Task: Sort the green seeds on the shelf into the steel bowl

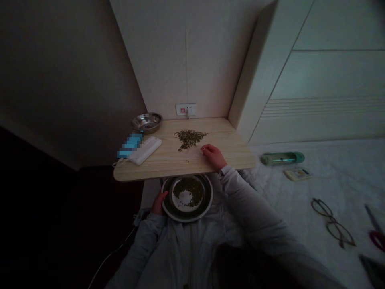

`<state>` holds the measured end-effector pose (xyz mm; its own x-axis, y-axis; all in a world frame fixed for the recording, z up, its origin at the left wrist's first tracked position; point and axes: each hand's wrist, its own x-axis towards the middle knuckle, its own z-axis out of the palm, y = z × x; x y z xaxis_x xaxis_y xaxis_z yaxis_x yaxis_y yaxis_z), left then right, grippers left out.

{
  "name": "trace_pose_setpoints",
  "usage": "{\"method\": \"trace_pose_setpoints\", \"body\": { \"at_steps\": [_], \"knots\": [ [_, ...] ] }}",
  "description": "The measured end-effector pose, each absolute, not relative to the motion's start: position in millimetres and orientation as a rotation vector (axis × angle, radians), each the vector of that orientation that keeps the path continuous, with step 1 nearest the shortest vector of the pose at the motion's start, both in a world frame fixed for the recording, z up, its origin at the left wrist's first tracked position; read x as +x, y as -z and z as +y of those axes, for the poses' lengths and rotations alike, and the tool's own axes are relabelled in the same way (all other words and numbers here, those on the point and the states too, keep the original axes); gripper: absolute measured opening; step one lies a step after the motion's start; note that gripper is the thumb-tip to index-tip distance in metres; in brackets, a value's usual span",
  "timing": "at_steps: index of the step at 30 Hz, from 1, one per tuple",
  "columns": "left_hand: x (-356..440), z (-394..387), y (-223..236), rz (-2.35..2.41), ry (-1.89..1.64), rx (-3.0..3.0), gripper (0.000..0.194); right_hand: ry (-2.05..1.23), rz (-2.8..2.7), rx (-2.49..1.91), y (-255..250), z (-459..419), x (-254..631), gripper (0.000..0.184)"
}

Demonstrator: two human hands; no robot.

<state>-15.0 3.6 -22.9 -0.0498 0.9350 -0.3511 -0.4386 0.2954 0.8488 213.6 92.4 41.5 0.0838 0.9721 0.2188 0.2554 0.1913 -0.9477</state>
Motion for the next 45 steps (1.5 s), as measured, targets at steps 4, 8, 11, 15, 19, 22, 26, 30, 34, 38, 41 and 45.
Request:
{"method": "trace_pose_setpoints", "body": {
  "at_steps": [4, 8, 11, 15, 19, 22, 26, 30, 34, 38, 41, 45],
  "knots": [
    [-14.8, 3.6, 21.8, 1.142, -1.229, 0.593, 0.015, -0.759, -1.463, -1.359, -36.1, 95.0, 216.9, 0.02],
    [-14.0, 2.9, 20.5, 1.12, -1.246, 0.602, 0.014, -0.723, -1.533, -1.413, -34.5, 93.2, 214.8, 0.02],
    [-13.9, 2.2, 20.7, 1.115, -1.251, 0.594, 0.016, -0.692, -1.562, -1.431, -35.6, 91.8, 213.6, 0.019],
    [-15.4, 2.8, 23.3, 1.121, -1.215, 0.569, 0.015, -0.665, -1.599, -1.449, -36.6, 90.6, 213.2, 0.019],
    [-16.2, 4.5, 24.8, 1.133, -1.206, 0.561, 0.016, -0.682, -1.623, -1.435, -35.3, 90.2, 213.3, 0.019],
    [-15.1, 5.4, 23.0, 1.12, -1.208, 0.567, 0.018, -0.736, -1.629, -1.426, -34.6, 90.0, 213.6, 0.019],
    [-11.9, 4.2, 18.0, 1.098, -1.212, 0.561, 0.015, -0.761, -1.65, -1.41, -36.4, 89.1, 213.7, 0.019],
    [-10.8, 2.4, 15.9, 1.106, -1.204, 0.543, 0.016, -0.802, -1.656, -1.371, -38.6, 88.0, 213.2, 0.018],
    [-13.1, 3.3, 19.0, 1.121, -1.213, 0.554, 0.015, -0.821, -1.59, -1.356, -37.9, 88.1, 213.0, 0.019],
    [-13.6, 4.0, 20.8, 1.128, -1.231, 0.572, 0.014, -0.782, -1.524, -1.379, -37.3, 88.4, 213.3, 0.018],
    [-12.6, 3.2, 19.7, 1.101, -1.223, 0.564, 0.016, -0.747, -1.559, -1.387, -37.3, 88.3, 213.6, 0.018],
    [-13.0, 3.4, 20.5, 1.114, -1.234, 0.576, 0.016, -0.722, -1.595, -1.396, -36.0, 89.0, 213.9, 0.018]
  ]
}}
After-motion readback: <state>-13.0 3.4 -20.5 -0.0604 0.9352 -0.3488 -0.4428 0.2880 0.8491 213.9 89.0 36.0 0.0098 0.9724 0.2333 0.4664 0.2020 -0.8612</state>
